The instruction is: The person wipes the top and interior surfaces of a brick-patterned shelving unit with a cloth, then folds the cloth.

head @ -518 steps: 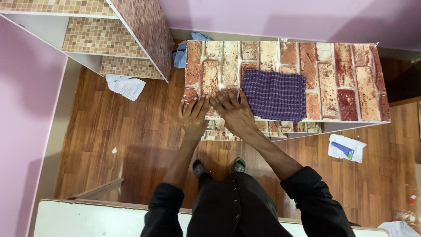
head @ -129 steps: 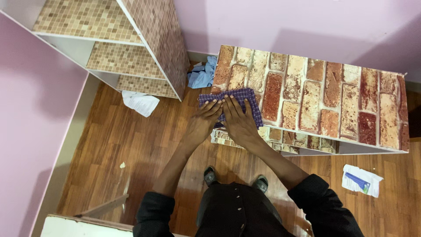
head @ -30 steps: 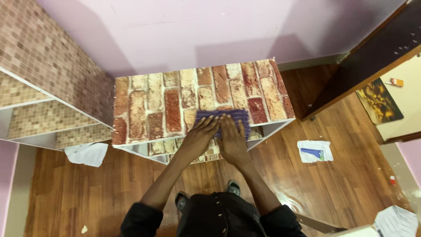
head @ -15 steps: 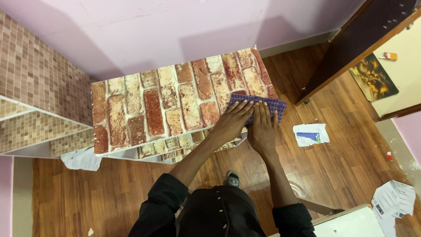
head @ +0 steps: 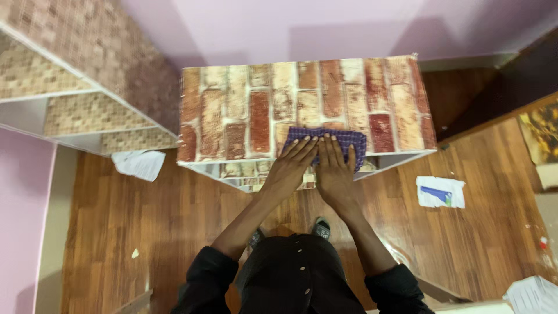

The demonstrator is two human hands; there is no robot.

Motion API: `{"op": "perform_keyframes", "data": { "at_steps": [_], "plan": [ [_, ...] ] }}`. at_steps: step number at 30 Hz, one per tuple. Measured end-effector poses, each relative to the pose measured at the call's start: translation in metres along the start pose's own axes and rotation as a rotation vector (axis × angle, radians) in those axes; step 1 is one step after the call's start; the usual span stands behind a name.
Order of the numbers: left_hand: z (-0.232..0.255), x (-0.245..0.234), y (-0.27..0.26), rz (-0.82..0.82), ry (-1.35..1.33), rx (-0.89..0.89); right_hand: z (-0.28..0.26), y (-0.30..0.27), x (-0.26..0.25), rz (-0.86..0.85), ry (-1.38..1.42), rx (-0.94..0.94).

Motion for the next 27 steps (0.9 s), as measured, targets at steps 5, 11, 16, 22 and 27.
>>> {"op": "perform_keyframes", "data": {
  "at_steps": [5, 11, 16, 22, 27],
  "plan": [
    [-0.084, -0.037, -0.061, 0.067, -0.03, -0.15, -0.087, 0.048, 0.031, -0.048, 0.052, -0.162],
    [-0.179, -0.08, -0.127, 0.242, -0.02, -0.323, -0.187, 0.11, 0.074, -0.23, -0.08, -0.343],
    [-0.196, -0.101, -0.142, 0.233, -0.01, -0.386, -0.216, 0.122, 0.073, -0.105, 0.249, -0.33],
    [-0.173, -0.099, -0.135, 0.264, 0.005, -0.333, -0.196, 0.109, 0.065, -0.146, 0.227, -0.333],
    [-0.137, -0.081, -0.109, 0.231, 0.039, -0.282, -0.158, 0.086, 0.044, 0.029, 0.303, -0.289]
  ]
}}
Point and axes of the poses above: each hand's wrist, its own y-axis towards the middle knuckle, its own x-axis out of the palm, z = x × y, the point moved 6 cm from there along y, towards the middle knuckle, and after that the axes turned 12 degrees about -x, right-handed, at the moved point
